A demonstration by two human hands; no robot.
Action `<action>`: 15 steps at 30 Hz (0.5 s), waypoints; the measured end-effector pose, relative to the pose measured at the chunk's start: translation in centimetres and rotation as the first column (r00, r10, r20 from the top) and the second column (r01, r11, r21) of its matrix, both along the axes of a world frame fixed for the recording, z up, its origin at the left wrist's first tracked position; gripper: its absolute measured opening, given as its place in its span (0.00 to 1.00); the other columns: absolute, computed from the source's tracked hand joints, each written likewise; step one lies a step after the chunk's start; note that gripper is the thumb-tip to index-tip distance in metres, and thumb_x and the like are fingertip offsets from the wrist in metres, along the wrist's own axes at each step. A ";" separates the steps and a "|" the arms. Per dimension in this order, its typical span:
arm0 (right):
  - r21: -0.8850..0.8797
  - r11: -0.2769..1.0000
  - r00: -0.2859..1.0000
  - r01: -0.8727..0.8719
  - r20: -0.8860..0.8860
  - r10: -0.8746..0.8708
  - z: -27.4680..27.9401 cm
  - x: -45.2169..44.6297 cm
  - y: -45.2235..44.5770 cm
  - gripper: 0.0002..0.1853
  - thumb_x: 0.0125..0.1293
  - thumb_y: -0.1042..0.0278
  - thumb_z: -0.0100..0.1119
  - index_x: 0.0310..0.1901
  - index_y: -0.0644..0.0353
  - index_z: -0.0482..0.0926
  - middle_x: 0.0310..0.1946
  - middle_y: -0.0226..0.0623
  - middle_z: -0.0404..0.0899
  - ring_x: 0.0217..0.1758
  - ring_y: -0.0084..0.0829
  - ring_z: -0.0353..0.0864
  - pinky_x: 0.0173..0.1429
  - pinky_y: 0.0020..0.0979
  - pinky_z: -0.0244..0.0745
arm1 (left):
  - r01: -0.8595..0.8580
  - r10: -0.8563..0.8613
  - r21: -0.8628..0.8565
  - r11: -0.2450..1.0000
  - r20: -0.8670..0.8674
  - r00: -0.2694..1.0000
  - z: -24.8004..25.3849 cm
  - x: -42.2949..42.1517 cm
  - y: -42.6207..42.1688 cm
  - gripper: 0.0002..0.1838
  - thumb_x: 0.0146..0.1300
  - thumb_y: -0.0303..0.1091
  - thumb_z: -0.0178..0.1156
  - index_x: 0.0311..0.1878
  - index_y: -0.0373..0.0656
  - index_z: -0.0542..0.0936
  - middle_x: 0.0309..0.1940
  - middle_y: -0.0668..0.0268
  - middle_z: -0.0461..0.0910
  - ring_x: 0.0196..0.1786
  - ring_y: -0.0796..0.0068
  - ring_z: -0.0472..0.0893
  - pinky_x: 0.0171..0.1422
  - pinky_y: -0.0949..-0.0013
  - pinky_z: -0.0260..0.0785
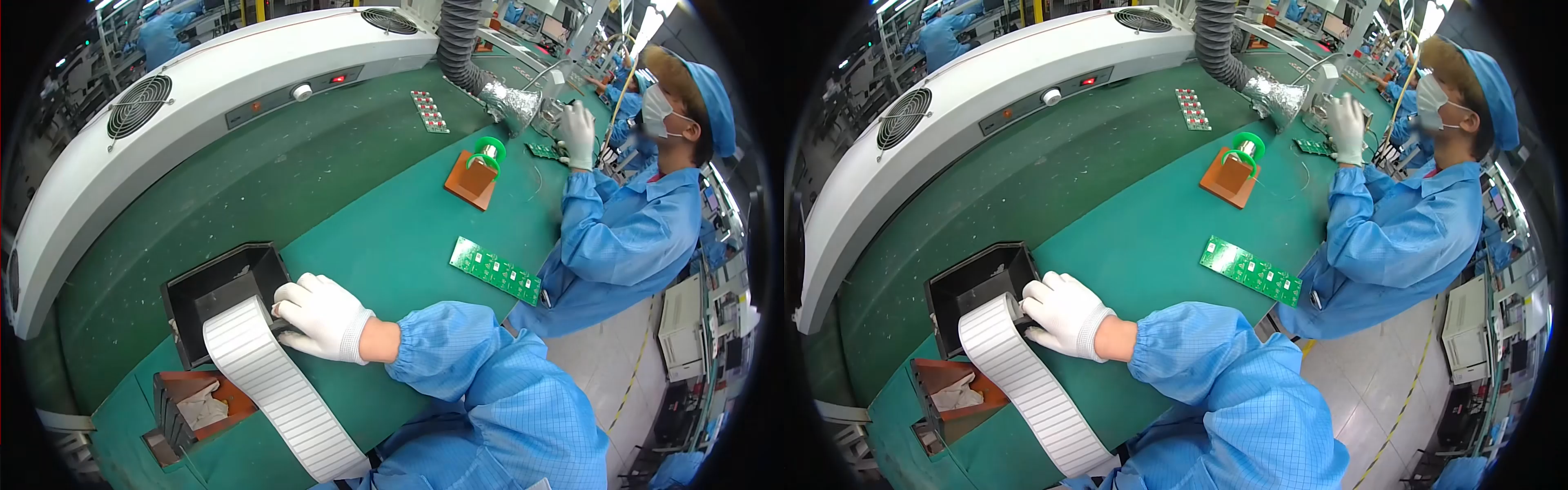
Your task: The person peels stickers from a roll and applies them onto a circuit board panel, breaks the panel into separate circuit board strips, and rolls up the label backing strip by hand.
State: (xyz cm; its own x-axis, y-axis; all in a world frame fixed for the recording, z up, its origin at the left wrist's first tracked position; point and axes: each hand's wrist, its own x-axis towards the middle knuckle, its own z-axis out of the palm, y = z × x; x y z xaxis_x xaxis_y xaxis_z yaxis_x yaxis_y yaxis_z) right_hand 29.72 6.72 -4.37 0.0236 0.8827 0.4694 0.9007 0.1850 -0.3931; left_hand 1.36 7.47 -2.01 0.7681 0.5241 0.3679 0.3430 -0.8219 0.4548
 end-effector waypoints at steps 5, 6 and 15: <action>0.010 1.000 1.000 -0.012 -0.002 0.012 -0.4 0.1 0.3 0.16 0.62 0.56 0.67 0.42 0.58 0.77 0.49 0.39 0.75 0.49 0.42 0.73 0.55 0.41 0.71 | -0.010 0.010 0.007 1.000 0.004 1.000 -0.1 -0.2 0.1 0.24 0.59 0.36 0.69 0.56 0.32 0.81 0.41 0.48 0.86 0.40 0.51 0.85 0.50 0.51 0.80; 0.009 1.000 1.000 -0.013 -0.001 0.013 -0.3 0.1 0.3 0.16 0.62 0.56 0.67 0.42 0.58 0.77 0.49 0.39 0.75 0.49 0.42 0.73 0.55 0.41 0.71 | -0.012 0.012 0.009 1.000 0.005 1.000 -0.1 -0.2 0.0 0.24 0.59 0.36 0.69 0.56 0.32 0.81 0.41 0.48 0.86 0.40 0.51 0.85 0.50 0.51 0.80; 0.032 0.999 1.000 -0.009 0.003 0.009 -0.2 0.0 0.2 0.17 0.59 0.60 0.71 0.44 0.57 0.76 0.48 0.37 0.76 0.47 0.42 0.74 0.54 0.41 0.73 | -0.029 0.030 0.027 0.999 -0.009 1.000 0.0 -0.5 -0.1 0.24 0.58 0.35 0.69 0.56 0.32 0.81 0.41 0.48 0.85 0.40 0.51 0.85 0.50 0.51 0.80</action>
State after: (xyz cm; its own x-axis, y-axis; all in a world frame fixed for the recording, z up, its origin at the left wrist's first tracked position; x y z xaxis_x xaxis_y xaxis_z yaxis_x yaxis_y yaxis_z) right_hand 29.71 6.90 -4.54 0.0148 0.8672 0.4977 0.8999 0.2054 -0.3846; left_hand 0.86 7.36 -2.04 0.7558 0.5368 0.3750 0.3713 -0.8230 0.4299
